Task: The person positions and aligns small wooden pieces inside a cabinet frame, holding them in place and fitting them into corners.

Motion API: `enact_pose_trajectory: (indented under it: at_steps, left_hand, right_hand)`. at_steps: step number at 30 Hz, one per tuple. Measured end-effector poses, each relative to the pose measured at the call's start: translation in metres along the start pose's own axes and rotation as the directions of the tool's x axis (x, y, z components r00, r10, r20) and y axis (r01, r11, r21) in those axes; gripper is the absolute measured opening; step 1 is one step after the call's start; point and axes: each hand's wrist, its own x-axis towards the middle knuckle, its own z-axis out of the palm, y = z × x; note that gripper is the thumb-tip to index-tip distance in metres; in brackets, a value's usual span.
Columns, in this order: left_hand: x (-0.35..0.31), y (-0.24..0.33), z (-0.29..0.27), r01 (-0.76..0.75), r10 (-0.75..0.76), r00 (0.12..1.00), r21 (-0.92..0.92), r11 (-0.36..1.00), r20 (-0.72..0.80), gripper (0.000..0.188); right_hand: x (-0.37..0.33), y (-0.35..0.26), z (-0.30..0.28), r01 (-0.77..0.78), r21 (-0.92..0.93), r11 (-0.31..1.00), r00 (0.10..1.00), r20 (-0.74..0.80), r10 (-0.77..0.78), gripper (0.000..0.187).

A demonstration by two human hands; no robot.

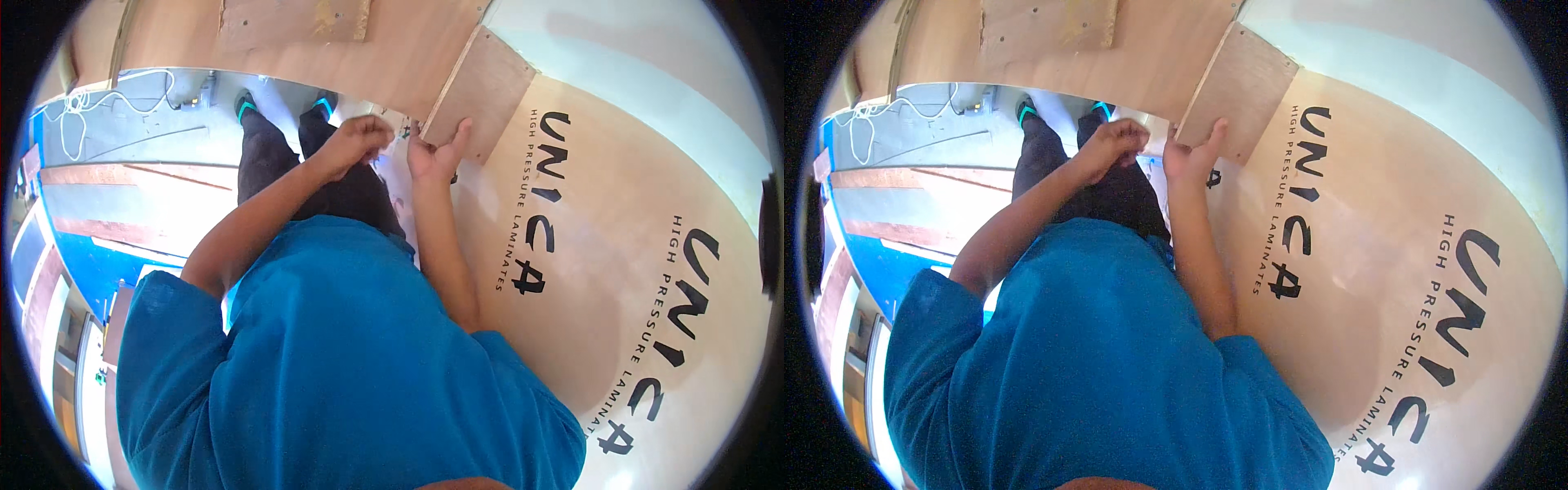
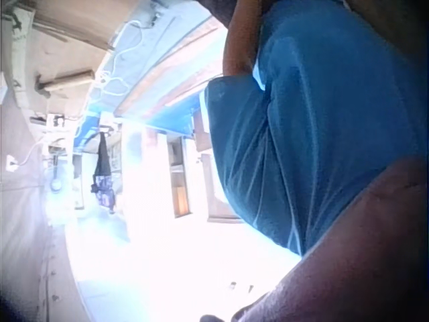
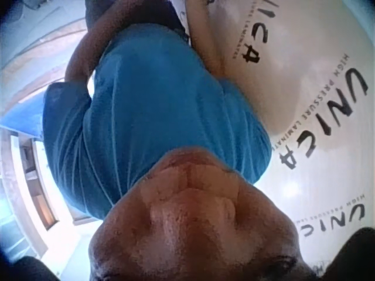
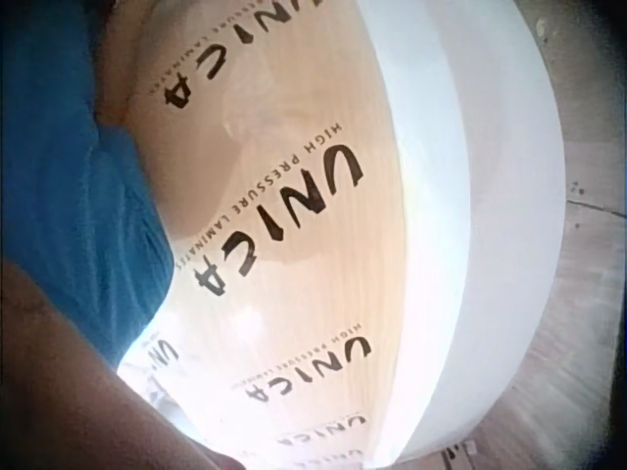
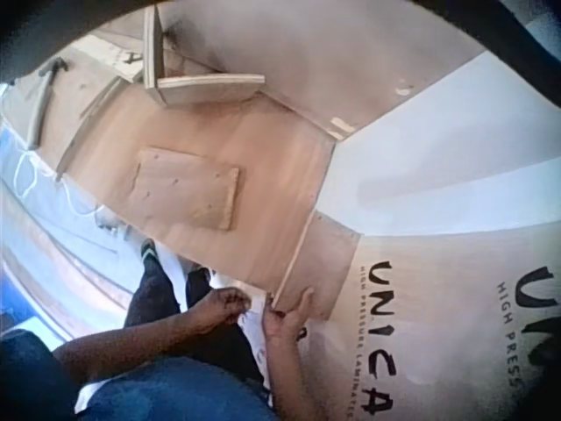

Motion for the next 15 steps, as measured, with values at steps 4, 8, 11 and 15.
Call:
enact_pose_trajectory:
  at_steps: [4, 8, 11, 15]
  left_hand:
    - [0.021, 0.011, 0.019, -0.113, 0.087, 0.993, -0.375, 0.920, -0.084, 0.039]
    - [0.030, 0.027, 0.027, -0.143, 0.097, 0.987, -0.418, 0.897, -0.129, 0.042]
    - [0.041, 0.020, 0.033, -0.272, 0.218, 0.960, -0.389, 0.880, -0.178, 0.042]
    - [0.044, 0.016, 0.026, -0.280, 0.244, 0.960, -0.381, 0.881, -0.139, 0.043]
  right_hand:
    - [0.001, -0.003, 0.000, -0.030, -0.046, 0.999, 0.999, -0.013, 0.030, 0.060]
    - [-0.001, -0.003, 0.004, -0.030, -0.067, 0.997, 1.000, -0.007, 0.030, 0.060]
    - [0.002, -0.004, 0.001, -0.048, -0.050, 0.998, 0.999, 0.013, 0.048, 0.061]
    - [0.001, -0.005, 0.002, -0.051, -0.064, 0.997, 0.995, 0.088, 0.057, 0.062]
